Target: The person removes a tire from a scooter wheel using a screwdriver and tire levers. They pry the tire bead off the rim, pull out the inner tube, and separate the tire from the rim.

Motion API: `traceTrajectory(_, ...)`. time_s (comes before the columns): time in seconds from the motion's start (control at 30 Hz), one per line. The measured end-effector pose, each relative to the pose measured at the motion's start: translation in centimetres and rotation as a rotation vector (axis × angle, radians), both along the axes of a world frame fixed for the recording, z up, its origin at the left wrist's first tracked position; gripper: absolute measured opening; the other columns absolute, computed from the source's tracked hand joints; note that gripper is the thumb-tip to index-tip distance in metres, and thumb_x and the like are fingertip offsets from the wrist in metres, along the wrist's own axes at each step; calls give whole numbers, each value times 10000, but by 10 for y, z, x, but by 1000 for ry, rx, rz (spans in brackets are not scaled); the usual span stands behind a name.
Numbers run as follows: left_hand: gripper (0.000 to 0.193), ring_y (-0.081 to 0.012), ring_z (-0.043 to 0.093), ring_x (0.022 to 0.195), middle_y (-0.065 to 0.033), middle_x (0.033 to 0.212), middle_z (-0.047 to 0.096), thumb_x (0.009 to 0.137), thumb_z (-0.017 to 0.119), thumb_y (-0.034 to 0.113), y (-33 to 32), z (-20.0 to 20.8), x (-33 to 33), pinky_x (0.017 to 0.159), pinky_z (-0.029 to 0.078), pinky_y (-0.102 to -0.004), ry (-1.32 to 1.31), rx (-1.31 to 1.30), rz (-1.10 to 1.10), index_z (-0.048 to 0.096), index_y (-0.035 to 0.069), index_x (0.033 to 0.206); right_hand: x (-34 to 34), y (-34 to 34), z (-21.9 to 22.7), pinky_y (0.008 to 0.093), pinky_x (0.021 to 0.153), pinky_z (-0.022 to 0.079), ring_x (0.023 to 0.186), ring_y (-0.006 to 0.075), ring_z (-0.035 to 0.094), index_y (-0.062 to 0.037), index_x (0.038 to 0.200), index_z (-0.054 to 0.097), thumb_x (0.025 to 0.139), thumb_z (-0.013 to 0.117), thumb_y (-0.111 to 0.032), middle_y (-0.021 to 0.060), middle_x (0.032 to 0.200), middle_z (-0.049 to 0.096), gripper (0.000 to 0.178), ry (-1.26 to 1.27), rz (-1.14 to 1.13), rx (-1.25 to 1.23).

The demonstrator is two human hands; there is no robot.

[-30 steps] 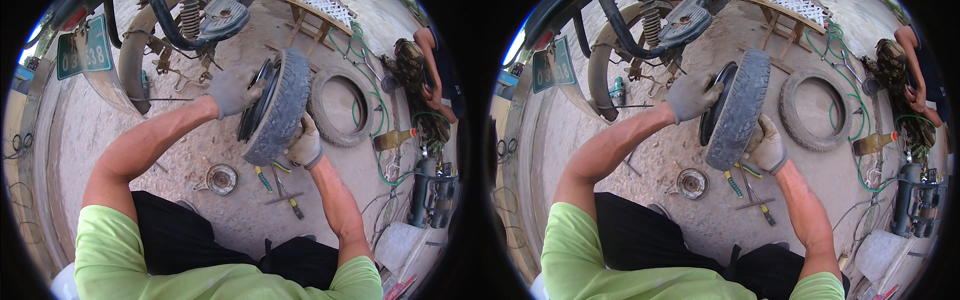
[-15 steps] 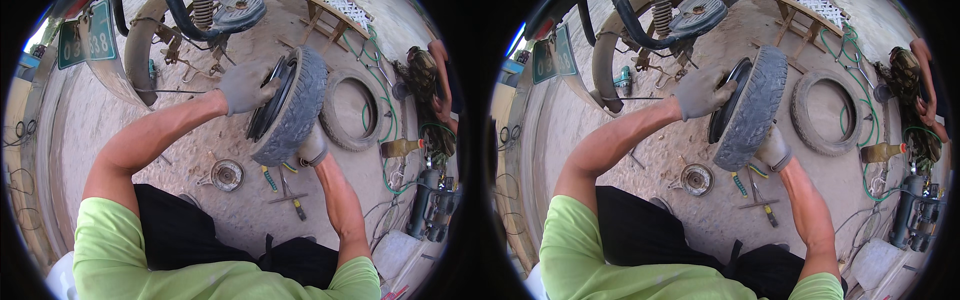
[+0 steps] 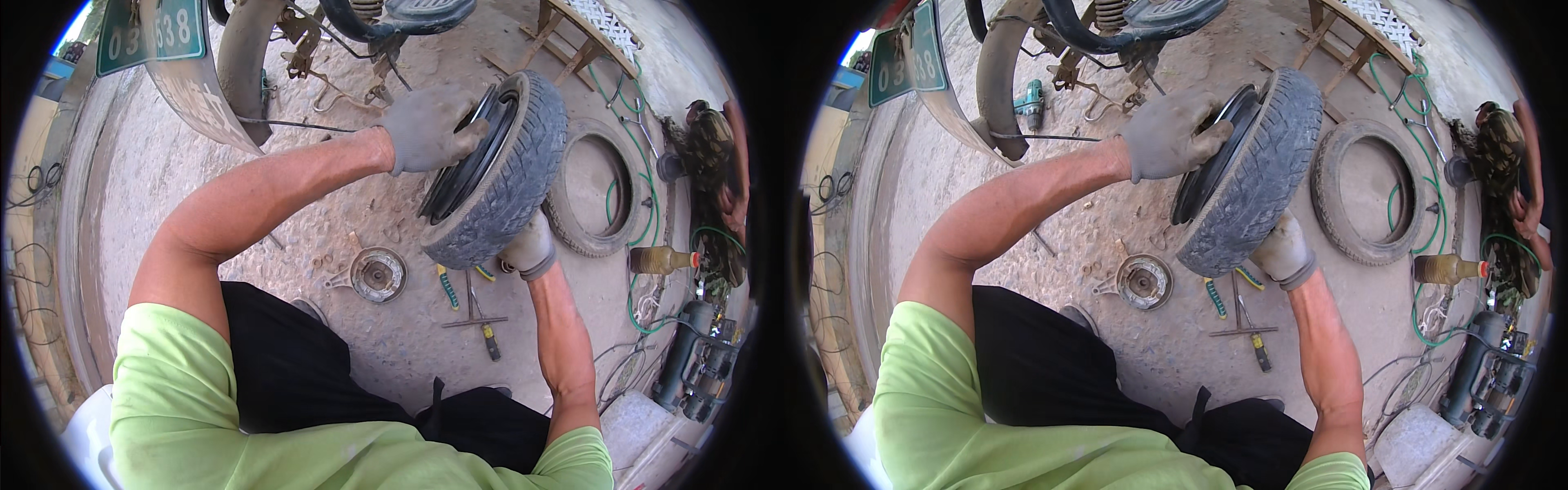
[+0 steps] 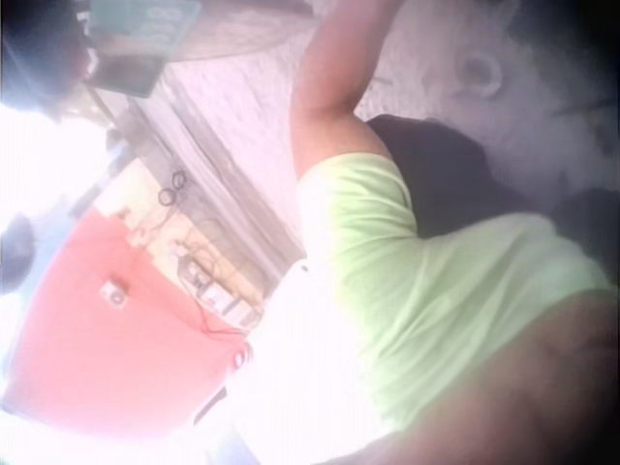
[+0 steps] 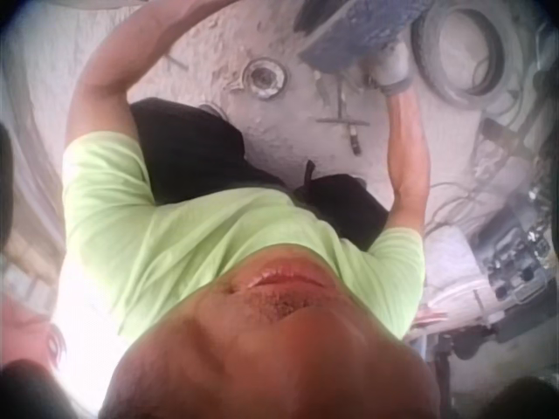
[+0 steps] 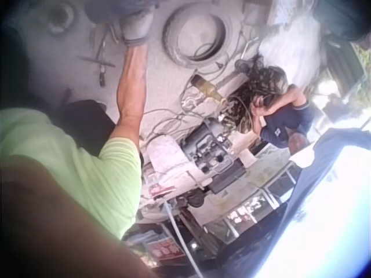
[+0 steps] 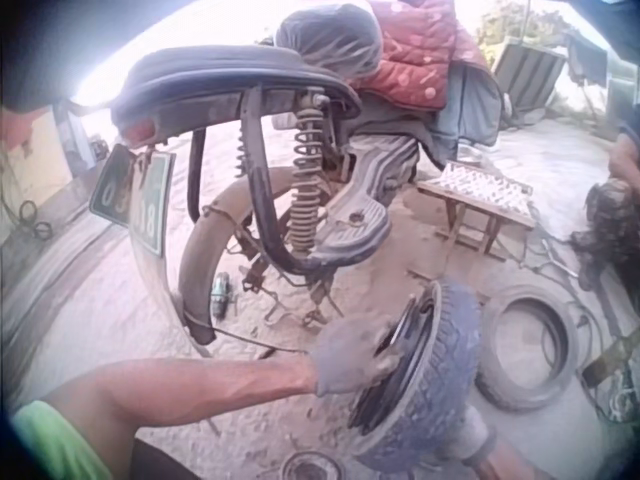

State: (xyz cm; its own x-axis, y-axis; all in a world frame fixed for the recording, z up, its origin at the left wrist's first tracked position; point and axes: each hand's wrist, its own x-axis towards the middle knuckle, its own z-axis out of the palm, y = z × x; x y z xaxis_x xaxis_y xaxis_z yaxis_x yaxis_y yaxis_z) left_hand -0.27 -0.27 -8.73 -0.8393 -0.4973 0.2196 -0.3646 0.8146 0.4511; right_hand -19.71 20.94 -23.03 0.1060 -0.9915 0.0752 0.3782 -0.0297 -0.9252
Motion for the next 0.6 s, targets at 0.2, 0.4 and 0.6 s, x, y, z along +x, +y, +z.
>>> traceTrajectory(0.2,473,-404,677,1149,-225,1195,694,1067,584,402,3,6,0,1003,529,-491,5,62,7,684,-4,1291,-5,-1,-5,422,1274,378,1469,222,522,-64,1593,484,1146,497,-174,83,1576,603,460,-329,139,28)
traceTrajectory(0.4,446,-424,668,1174,-238,1217,698,1064,583,396,1,1,2,1030,517,-516,48,67,-9,674,40,1318,11,-4,12,390,1202,478,1376,194,603,-8,1508,579,1127,551,-43,70,1522,640,384,-493,74,31)
traceTrajectory(0.6,456,-422,675,1171,-241,1214,702,1069,575,405,-4,1,-1,1028,517,-507,32,80,15,684,28,1300,5,-5,34,415,1244,429,1429,205,567,-72,1606,484,1146,582,-218,61,1576,599,492,-246,-105,132)
